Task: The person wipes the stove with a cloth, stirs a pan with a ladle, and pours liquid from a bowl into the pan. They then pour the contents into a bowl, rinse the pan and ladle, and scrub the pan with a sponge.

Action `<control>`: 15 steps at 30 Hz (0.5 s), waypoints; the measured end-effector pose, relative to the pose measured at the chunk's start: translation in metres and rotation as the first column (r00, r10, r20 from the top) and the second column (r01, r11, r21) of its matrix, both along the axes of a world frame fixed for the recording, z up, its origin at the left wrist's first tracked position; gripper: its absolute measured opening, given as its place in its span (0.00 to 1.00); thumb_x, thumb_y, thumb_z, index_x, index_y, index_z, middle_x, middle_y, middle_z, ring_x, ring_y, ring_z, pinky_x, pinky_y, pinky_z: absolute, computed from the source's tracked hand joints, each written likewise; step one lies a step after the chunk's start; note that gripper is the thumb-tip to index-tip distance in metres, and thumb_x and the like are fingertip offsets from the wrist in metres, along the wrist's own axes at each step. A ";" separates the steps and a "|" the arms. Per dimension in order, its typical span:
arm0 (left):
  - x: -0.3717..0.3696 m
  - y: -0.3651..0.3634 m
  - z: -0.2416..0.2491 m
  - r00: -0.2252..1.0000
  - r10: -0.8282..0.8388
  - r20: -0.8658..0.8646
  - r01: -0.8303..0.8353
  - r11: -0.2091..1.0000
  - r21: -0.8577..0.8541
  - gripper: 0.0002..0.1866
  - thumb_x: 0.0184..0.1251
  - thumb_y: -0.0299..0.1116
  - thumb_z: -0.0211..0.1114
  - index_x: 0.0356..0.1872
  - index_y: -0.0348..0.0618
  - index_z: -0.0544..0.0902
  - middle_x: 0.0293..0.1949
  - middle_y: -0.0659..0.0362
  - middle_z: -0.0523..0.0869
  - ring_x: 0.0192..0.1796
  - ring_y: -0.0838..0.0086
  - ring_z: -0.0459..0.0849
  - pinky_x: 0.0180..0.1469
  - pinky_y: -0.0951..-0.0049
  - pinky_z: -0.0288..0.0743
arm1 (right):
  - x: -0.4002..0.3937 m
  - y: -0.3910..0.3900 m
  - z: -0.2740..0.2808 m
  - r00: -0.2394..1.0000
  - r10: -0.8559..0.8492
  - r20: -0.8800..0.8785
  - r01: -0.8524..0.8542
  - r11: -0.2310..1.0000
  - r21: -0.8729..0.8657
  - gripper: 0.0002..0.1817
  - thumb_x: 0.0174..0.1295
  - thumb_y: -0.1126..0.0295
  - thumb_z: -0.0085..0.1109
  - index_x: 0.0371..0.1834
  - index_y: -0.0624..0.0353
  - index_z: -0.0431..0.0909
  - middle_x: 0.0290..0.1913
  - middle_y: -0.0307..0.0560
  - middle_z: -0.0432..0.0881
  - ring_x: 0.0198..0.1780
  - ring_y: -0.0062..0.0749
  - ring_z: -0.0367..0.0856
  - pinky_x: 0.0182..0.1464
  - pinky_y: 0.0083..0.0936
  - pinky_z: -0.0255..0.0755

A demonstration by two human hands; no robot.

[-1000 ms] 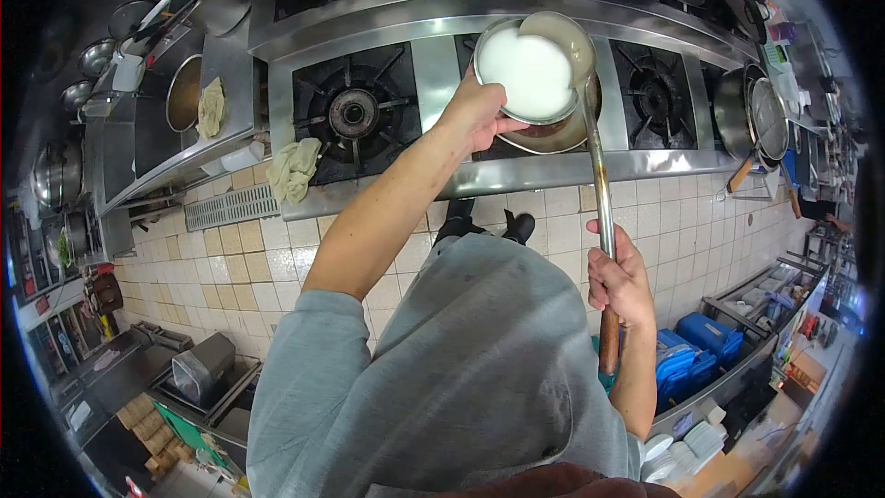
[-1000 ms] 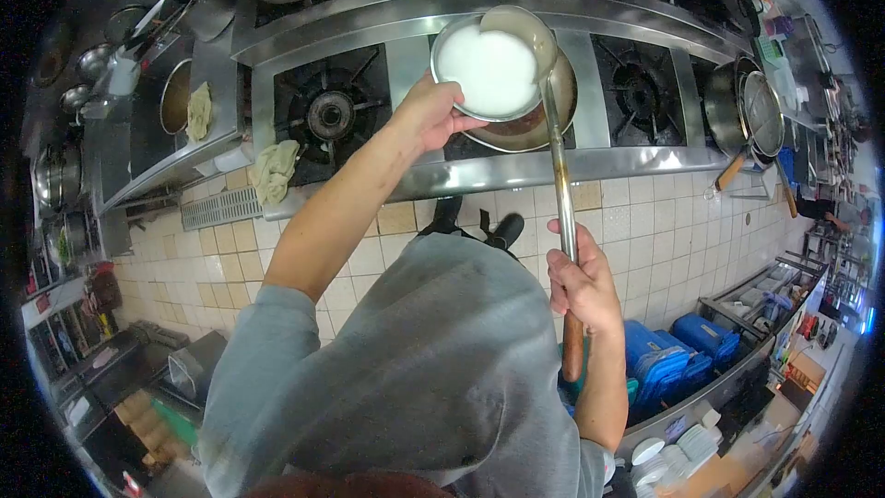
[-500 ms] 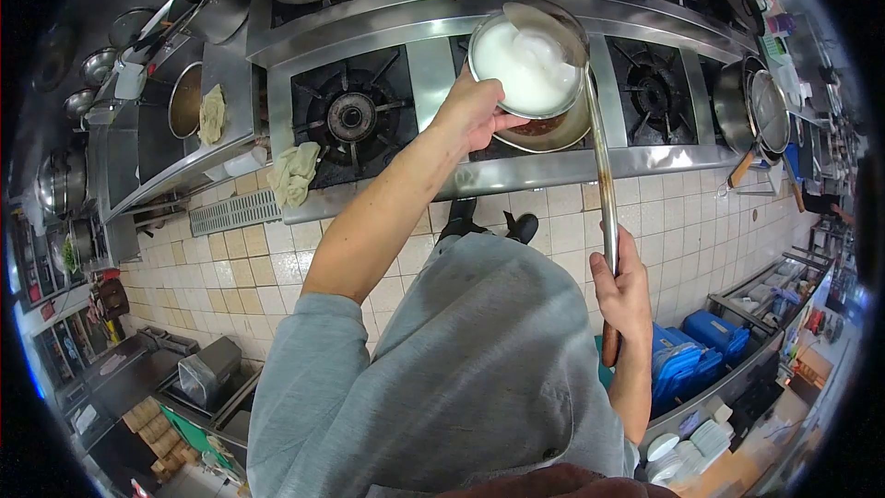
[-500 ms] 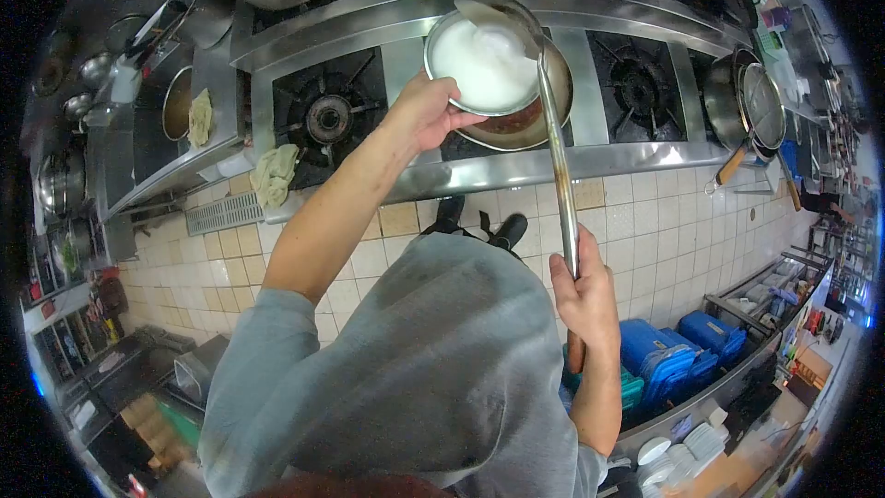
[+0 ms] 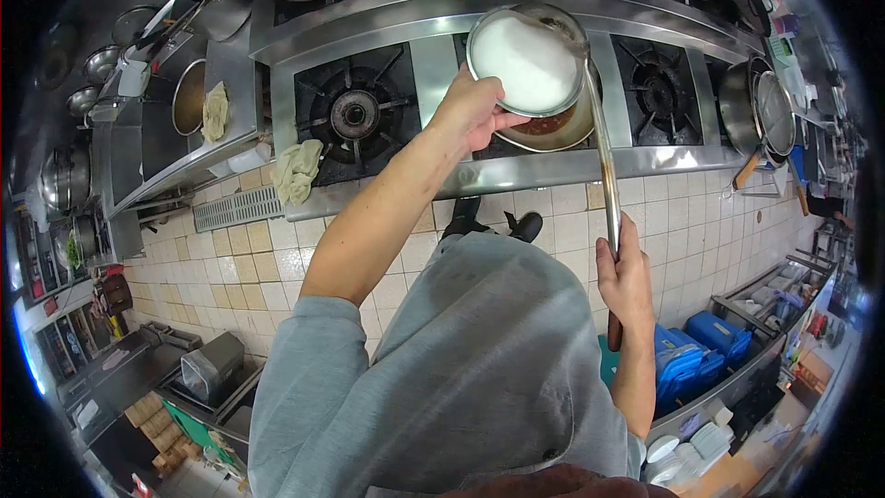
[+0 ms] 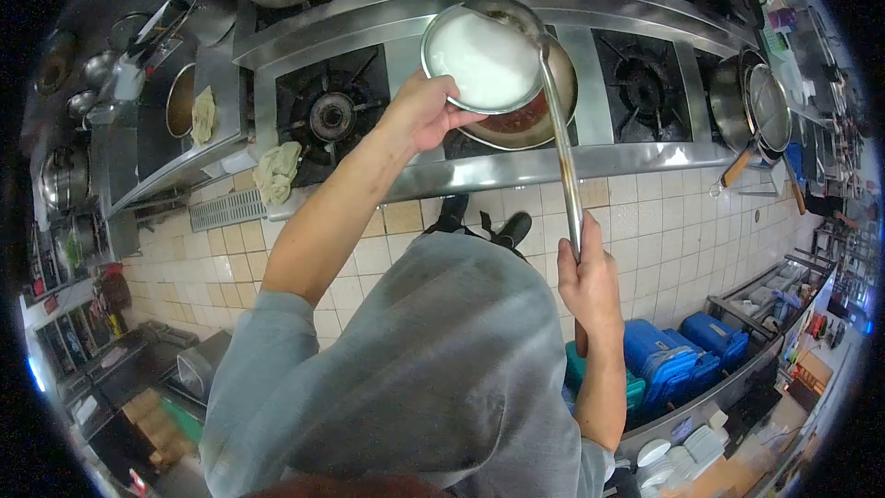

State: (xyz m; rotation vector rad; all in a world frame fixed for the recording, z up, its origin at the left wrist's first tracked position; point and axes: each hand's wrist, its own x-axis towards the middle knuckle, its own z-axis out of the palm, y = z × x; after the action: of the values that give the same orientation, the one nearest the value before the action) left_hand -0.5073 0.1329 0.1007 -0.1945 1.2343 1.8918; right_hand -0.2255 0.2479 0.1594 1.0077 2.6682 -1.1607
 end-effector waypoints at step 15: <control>0.007 0.002 -0.002 0.998 -0.035 -0.052 0.032 0.998 -0.053 0.37 0.57 0.14 0.46 0.72 0.41 0.55 0.63 0.42 0.71 0.55 0.49 0.83 0.51 0.51 0.87 | -0.010 0.001 0.025 0.974 -0.194 0.116 0.214 0.629 -0.747 0.13 0.69 0.76 0.50 0.56 0.57 0.69 0.19 0.31 0.65 0.14 0.15 0.59 0.17 0.20 0.57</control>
State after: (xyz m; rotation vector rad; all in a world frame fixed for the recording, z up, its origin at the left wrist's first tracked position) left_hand -0.5006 0.1347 0.0989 -0.1518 1.3150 1.8478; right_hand -0.2353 0.2492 0.1843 1.1169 1.7055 -2.0298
